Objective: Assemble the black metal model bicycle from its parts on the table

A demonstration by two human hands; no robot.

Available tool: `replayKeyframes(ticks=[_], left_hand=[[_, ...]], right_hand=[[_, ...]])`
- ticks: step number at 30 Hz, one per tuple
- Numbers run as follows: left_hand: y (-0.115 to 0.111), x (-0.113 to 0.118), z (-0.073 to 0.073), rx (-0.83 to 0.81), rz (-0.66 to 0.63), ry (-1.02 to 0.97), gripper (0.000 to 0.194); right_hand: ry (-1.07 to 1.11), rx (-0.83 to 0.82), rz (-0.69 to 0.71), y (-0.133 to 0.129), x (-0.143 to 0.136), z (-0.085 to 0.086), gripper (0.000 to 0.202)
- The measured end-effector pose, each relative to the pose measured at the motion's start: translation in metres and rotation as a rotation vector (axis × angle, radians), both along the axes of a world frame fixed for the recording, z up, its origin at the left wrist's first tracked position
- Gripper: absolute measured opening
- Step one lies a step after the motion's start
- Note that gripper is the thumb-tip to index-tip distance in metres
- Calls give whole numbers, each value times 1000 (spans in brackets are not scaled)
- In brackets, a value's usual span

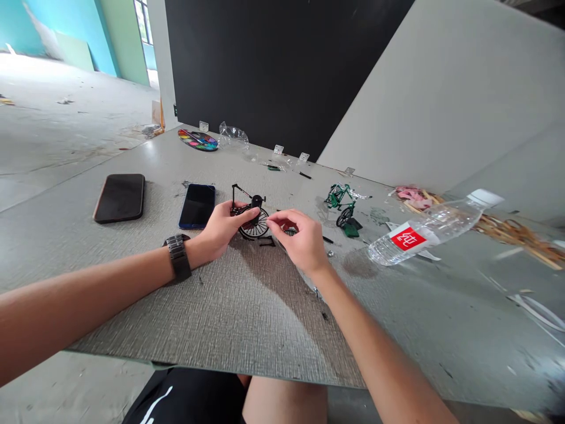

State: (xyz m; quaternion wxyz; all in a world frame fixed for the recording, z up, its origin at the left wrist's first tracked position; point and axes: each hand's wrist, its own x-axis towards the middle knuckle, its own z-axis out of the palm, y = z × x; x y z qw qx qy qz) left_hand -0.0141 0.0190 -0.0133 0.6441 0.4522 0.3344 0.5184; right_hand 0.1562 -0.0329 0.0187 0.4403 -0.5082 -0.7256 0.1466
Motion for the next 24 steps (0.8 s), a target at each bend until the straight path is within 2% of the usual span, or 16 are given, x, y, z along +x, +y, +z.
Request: replayKeyframes(ticks=[4, 11, 19, 24], left_hand=[[0, 0, 0, -15, -9, -23, 29], [2, 0, -2, -7, -12, -22, 29], [2, -1, 0, -16, -46, -15, 27], [1, -2, 2, -34, -72, 5, 27]], right_hand=[[-81, 73, 4, 1, 4, 1, 10], [53, 63, 17, 2, 1, -6, 9], [-65, 108, -31, 3, 5, -5, 8], [-116, 108, -2, 4, 10, -3, 7]])
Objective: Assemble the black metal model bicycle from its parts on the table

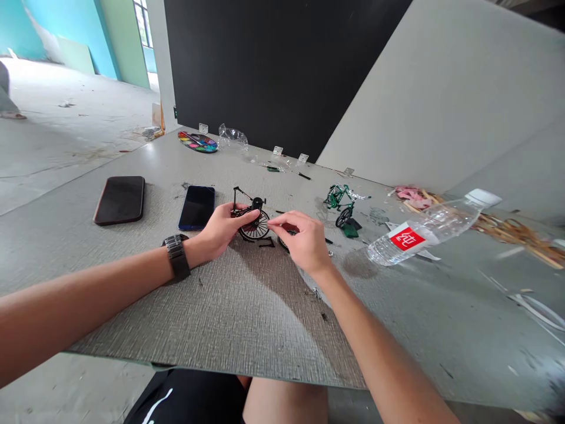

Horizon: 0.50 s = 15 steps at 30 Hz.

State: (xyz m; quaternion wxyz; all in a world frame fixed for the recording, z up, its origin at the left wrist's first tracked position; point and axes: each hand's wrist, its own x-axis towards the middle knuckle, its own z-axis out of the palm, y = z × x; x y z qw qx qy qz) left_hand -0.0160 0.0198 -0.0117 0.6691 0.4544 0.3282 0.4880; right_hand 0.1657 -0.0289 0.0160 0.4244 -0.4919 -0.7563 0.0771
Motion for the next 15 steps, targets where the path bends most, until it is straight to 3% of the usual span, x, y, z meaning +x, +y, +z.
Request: replayKeyframes(ticks=[15], left_hand=[[-3, -2, 6, -61, -25, 50, 23]], right_hand=[[-77, -44, 6, 0, 5, 1, 7]])
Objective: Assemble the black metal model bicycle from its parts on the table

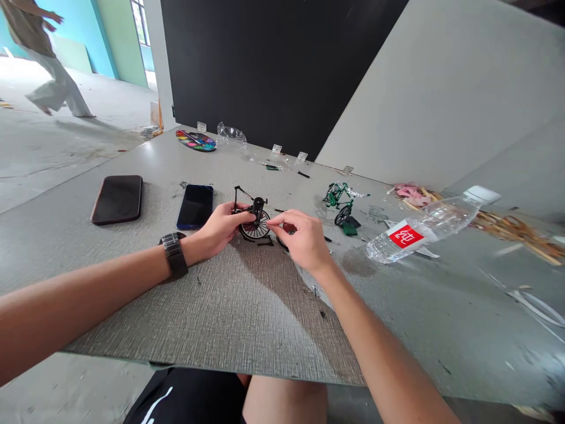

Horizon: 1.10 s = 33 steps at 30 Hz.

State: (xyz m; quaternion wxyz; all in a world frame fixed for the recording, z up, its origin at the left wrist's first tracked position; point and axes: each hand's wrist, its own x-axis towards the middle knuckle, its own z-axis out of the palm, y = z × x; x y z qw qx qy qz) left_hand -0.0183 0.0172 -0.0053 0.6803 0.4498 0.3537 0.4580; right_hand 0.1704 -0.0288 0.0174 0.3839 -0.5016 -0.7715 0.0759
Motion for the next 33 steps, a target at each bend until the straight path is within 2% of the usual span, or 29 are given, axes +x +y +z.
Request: replayKeyframes(ticks=[10, 20, 33], left_hand=[[0, 1, 1, 12, -26, 18, 33], [2, 2, -2, 6, -66, -2, 27], [4, 2, -4, 5, -91, 13, 26]], right_hand=[[-34, -8, -14, 0, 3, 1, 7], [-95, -54, -61, 0, 3, 4, 8], [-109, -23, -52, -1, 3, 5, 9]])
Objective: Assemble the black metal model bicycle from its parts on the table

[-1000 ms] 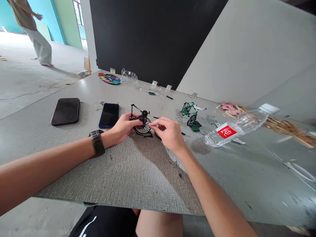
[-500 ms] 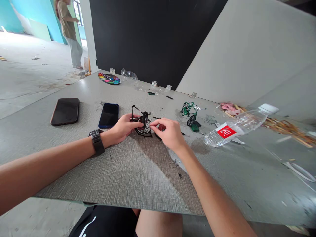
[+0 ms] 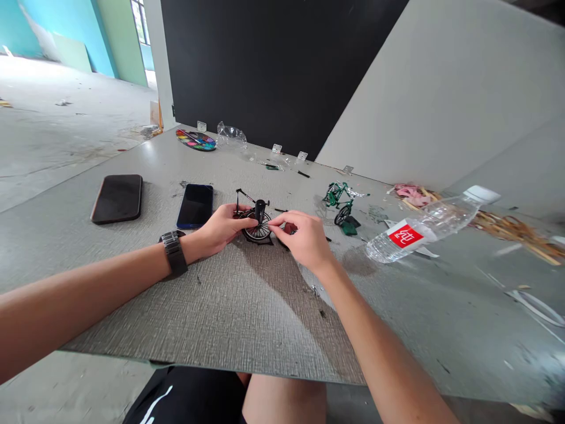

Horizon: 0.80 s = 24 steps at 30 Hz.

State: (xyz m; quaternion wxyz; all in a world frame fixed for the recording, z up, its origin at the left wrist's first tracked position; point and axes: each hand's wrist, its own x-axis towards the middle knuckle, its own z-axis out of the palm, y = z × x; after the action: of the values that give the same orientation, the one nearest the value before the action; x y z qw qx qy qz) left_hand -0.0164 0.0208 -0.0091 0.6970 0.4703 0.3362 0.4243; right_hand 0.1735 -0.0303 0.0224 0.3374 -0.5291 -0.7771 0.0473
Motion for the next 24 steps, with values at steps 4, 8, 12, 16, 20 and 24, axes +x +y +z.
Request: replayKeyframes(ticks=[4, 8, 12, 16, 20, 24], left_hand=[[-1, 0, 2, -32, -3, -12, 28], [0, 0, 3, -52, -8, -11, 34], [0, 0, 2, -54, -4, -27, 35], [1, -1, 0, -43, 10, -63, 34], [2, -3, 3, -83, -6, -93, 31], [2, -4, 9, -123, 20, -149, 28]], right_hand=[[-13, -1, 3, 0, 0, -2, 9], [-1, -32, 14, 0, 0, -3, 7], [-3, 24, 20, -2, -2, 0, 12], [-129, 189, 22, -13, -16, 2, 19], [-356, 166, 40, -25, -42, -9, 29], [-471, 151, -41, -29, -57, -24, 34]])
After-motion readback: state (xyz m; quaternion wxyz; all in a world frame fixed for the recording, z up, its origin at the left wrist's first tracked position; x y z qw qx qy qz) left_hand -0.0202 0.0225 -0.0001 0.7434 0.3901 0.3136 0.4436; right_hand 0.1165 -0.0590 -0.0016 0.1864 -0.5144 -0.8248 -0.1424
